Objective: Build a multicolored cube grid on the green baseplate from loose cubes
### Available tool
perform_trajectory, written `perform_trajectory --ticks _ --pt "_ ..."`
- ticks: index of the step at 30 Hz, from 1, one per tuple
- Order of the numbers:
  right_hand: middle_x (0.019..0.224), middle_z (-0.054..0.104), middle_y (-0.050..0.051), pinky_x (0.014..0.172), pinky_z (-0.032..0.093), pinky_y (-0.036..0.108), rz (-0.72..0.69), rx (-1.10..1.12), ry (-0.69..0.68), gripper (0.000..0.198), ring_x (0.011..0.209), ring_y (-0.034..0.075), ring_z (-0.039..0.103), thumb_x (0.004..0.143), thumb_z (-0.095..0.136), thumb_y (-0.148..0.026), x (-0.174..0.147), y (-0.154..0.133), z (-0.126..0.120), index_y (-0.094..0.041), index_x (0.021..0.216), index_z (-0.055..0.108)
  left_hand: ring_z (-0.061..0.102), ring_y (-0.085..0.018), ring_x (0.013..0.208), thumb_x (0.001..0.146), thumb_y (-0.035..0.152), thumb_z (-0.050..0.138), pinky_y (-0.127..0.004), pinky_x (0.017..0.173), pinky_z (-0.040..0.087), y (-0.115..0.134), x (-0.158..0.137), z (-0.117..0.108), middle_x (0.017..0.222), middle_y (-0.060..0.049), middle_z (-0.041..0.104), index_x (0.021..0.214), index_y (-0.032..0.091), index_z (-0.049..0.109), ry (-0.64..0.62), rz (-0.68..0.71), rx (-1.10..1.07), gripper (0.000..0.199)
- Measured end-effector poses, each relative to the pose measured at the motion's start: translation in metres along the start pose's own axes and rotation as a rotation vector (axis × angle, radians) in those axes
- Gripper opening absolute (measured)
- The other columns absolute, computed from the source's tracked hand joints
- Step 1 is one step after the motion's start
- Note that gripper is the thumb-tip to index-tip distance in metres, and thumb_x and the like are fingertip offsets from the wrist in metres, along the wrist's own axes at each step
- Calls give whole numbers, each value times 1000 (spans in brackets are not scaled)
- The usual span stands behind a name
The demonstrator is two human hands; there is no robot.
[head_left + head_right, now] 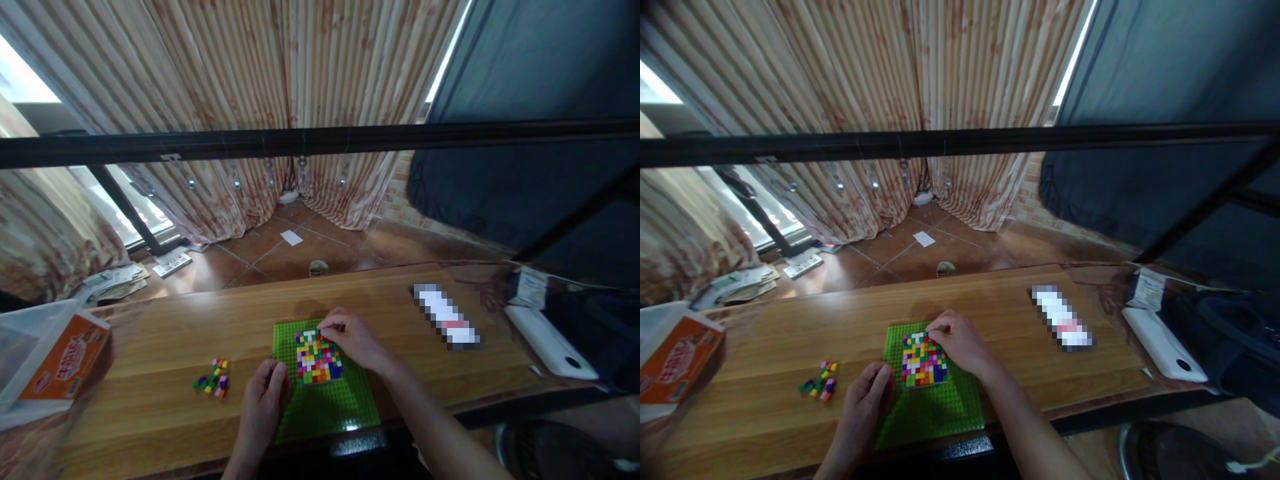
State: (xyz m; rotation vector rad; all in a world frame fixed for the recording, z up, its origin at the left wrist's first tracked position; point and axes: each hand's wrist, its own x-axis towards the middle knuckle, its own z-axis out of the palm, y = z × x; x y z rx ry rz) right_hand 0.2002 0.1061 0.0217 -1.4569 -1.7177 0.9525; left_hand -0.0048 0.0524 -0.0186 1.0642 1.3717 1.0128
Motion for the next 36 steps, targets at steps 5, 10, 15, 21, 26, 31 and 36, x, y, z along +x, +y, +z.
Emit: perform_trajectory --ticks 5,10,15,21,26,31,36 --pt "86 69 4 73 46 27 4 58 -26 15 80 15 62 80 61 -21 1 5 2 -20 86 74 34 -8 45 74 55 59 -19 42 26 0 1 -1 49 6 40 61 18 49 -7 10 37 40" --pt "86 69 4 72 46 26 12 61 -27 15 80 14 62 80 61 -21 -1 2 1 -20 84 75 35 -8 45 75 56 58 -19 43 27 2 0 -1 49 6 39 61 18 48 -4 7 69 41" --pt "85 69 3 72 46 25 4 67 -13 15 79 14 62 80 61 -19 -1 1 1 -20 84 75 35 -8 45 75 55 59 -19 42 27 1 0 0 50 6 40 62 18 49 -5 12 71 40" --pt "84 70 4 70 45 26 28 44 24 15 78 15 63 80 61 -18 -1 -1 5 -19 82 75 36 -8 46 72 57 60 -19 42 27 2 0 0 52 6 40 65 18 50 10 -21 69 42" --pt "82 71 5 70 45 26 8 23 68 17 76 15 62 82 59 -22 -3 2 10 -19 80 76 37 -8 46 71 60 60 -19 42 28 -2 0 -1 51 6 43 63 17 50 25 -5 76 44" --pt "84 71 4 73 45 25 -25 -8 101 16 78 15 63 81 60 -20 -5 2 12 -21 83 76 40 -9 46 68 61 62 -19 42 30 -7 5 -2 51 5 46 65 17 52 25 -15 54 45" --pt "83 72 4 75 45 27 -50 -19 118 17 76 15 63 83 59 -23 -6 3 12 -21 85 76 42 -8 46 65 62 65 -18 42 31 -2 5 -1 51 4 50 64 16 53 48 -33 18 47"
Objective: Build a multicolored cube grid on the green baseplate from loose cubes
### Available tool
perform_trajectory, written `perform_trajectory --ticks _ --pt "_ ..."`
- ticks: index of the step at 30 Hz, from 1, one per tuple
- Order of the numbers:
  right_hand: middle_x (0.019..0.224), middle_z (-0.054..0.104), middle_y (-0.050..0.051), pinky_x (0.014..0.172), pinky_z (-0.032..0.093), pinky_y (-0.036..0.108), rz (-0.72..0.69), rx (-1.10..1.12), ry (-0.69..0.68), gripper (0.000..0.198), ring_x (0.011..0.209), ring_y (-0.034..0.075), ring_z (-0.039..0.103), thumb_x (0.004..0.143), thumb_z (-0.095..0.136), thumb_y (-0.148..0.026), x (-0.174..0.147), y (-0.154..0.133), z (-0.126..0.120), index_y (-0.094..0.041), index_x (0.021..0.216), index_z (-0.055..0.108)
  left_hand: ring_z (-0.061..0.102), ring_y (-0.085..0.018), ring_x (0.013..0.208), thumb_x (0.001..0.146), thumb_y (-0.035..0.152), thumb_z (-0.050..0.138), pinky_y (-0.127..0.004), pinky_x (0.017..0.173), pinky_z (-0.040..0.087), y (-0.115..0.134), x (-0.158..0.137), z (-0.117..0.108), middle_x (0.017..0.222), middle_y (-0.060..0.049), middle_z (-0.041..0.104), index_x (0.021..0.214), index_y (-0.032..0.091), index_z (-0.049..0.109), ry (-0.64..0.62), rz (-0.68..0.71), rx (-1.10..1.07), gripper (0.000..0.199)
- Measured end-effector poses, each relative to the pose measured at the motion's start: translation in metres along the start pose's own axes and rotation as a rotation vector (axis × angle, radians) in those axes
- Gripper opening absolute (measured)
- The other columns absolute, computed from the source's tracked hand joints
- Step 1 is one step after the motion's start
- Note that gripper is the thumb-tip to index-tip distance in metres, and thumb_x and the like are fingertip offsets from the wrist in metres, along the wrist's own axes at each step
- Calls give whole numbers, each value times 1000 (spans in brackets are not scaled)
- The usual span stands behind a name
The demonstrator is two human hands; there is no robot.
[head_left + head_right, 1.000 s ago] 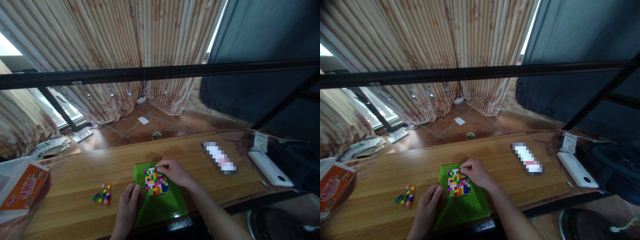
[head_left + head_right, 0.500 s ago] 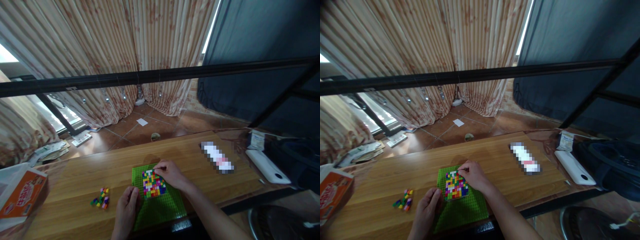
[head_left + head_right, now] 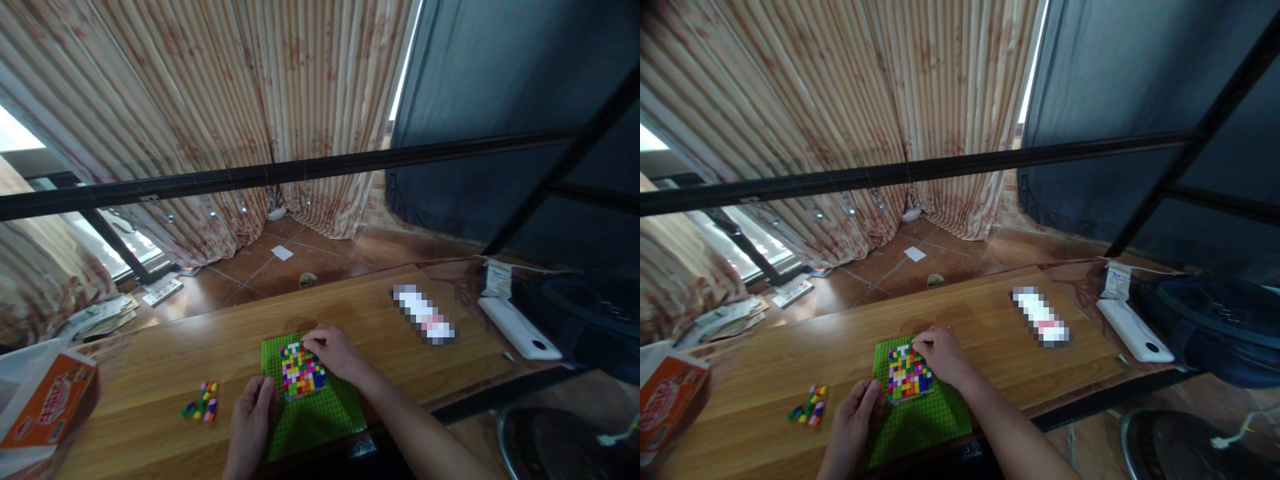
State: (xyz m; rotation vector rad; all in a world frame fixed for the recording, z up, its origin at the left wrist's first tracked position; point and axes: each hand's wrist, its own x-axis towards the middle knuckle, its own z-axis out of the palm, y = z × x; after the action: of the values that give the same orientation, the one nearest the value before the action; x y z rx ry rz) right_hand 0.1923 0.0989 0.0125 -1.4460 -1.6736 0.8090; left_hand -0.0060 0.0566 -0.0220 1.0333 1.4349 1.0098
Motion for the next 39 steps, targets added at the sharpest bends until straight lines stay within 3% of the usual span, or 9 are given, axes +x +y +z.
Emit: perform_trajectory --ticks 7,13,19,27,33,39 --pt "85 73 3 76 47 30 -28 20 -42 22 81 17 64 87 55 -34 -4 9 -2 -23 86 74 55 -12 56 63 54 71 -20 50 42 14 -9 -4 63 -1 64 74 14 60 34 14 -142 43" --pt "101 66 7 88 45 35 -76 -15 284 22 98 19 59 87 55 -28 -33 -14 2 -22 104 69 56 -11 55 61 46 77 -20 49 43 30 -18 -1 65 -1 65 74 14 61 -30 26 -228 38" --pt "90 67 1 81 46 28 -198 172 81 14 90 15 59 87 59 -24 -68 -61 6 -27 96 70 55 -11 54 67 43 74 -21 51 44 43 -29 14 61 0 63 81 15 64 -215 50 -289 33" --pt "83 64 1 76 45 24 -135 250 101 12 84 13 59 86 59 -19 -76 -61 -2 -23 87 71 54 -11 57 71 43 71 -21 54 43 59 -43 26 61 1 61 82 16 65 -301 73 -210 29" --pt "81 66 0 75 45 24 -112 243 161 14 82 12 60 88 56 -21 -76 -53 -9 -23 83 69 59 -15 60 65 48 73 -24 57 48 65 -38 33 63 0 64 84 17 66 -199 111 -77 37" --pt "85 67 -1 74 46 23 -21 279 222 14 82 13 62 88 56 -22 -75 -36 -14 -25 88 69 65 -23 83 55 53 77 -28 70 54 67 -13 25 86 -5 71 84 18 68 149 193 58 46"
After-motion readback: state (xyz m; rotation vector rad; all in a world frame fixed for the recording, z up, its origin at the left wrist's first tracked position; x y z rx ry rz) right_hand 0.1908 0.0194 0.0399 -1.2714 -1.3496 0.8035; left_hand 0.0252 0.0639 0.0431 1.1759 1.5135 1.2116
